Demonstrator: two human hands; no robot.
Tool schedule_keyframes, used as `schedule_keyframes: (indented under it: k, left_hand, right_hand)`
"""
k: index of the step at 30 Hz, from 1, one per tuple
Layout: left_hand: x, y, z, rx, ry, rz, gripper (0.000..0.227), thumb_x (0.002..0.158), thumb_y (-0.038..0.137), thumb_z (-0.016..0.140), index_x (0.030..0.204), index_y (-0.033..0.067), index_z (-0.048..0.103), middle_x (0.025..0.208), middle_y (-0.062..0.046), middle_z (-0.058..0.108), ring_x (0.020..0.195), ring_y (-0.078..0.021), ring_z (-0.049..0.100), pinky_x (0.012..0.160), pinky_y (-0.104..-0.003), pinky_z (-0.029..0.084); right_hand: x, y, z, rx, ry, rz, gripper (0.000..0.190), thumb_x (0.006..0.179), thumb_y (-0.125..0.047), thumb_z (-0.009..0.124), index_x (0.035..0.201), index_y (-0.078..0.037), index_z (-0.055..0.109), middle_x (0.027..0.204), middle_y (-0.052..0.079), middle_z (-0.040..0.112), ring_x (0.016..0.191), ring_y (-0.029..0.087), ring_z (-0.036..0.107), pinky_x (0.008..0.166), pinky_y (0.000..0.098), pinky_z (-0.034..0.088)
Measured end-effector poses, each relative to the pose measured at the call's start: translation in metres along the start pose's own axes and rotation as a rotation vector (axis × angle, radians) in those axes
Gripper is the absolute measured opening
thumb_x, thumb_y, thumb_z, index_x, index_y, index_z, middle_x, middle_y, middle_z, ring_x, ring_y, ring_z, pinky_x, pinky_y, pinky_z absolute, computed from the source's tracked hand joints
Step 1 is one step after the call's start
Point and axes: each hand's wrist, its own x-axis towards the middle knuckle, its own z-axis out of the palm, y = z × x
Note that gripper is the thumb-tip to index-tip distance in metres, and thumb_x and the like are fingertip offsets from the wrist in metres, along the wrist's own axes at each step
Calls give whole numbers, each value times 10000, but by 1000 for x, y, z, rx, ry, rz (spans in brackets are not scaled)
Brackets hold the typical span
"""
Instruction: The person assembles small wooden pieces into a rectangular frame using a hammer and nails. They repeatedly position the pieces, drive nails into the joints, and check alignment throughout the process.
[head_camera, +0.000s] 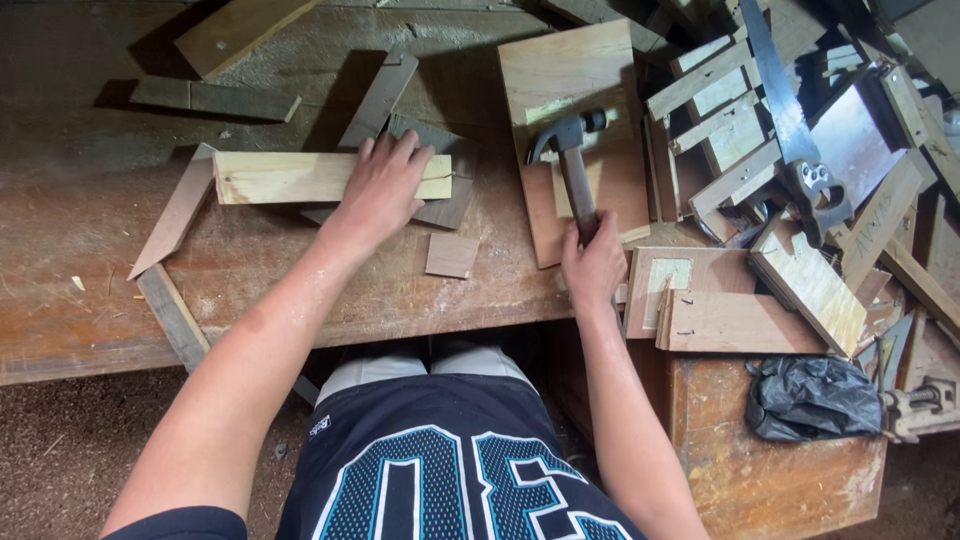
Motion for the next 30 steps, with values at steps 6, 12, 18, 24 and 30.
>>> schedule_keyframes:
  k: [6, 12, 18, 24, 30]
  left_hand:
    - [-8, -3, -9, -47, -39, -14, 783, 757, 121, 840, 1461, 59, 501, 1521, -177, 415, 1397, -362, 415, 1224, -591, 229]
    - [-14, 0, -24, -124, 21, 71, 765, 699, 135, 859, 1398, 64, 556, 1448, -161, 468, 1291, -327, 509, 1186, -516, 352]
    - [-16, 1, -37, -217, 135, 181, 736, 673, 158, 865, 1350, 60, 595, 1344, -151, 522, 1221, -342, 552, 1092, -493, 434]
    - [-19, -2, -52, -284, 202, 224, 707, 691, 156, 862, 1346, 65, 611, 1274, -137, 552, 1148, -342, 587, 1040, -480, 482]
    - [-27, -4, -67, -320, 166, 179, 730, 658, 167, 886, 1331, 83, 617, 1204, -96, 561, 1099, -318, 608, 1016, -465, 505]
  right_hand:
    - [-1, -11, -4, 3, 62, -120, 357, 1016, -179, 706, 1248, 22, 524, 1202, 240, 522, 1139, 444, 535, 974, 541, 452]
    - [-14, -40, 5, -35, 40, -237, 554, 952, -264, 771, 1381, -16, 524, 1303, 198, 499, 1256, 366, 469, 1046, 578, 376]
    - [-41, -84, 36, 28, -403, -341, 826, 618, -445, 945, 1274, -81, 600, 1241, 186, 471, 1188, 402, 422, 996, 566, 371]
    - [-34, -83, 41, 315, -390, -242, 678, 696, -289, 934, 1208, -41, 566, 1160, 132, 600, 1123, 328, 591, 983, 444, 500]
    - [-19, -91, 46, 393, -379, -327, 636, 714, -186, 927, 1204, -20, 555, 1165, 139, 643, 1106, 309, 651, 951, 407, 526]
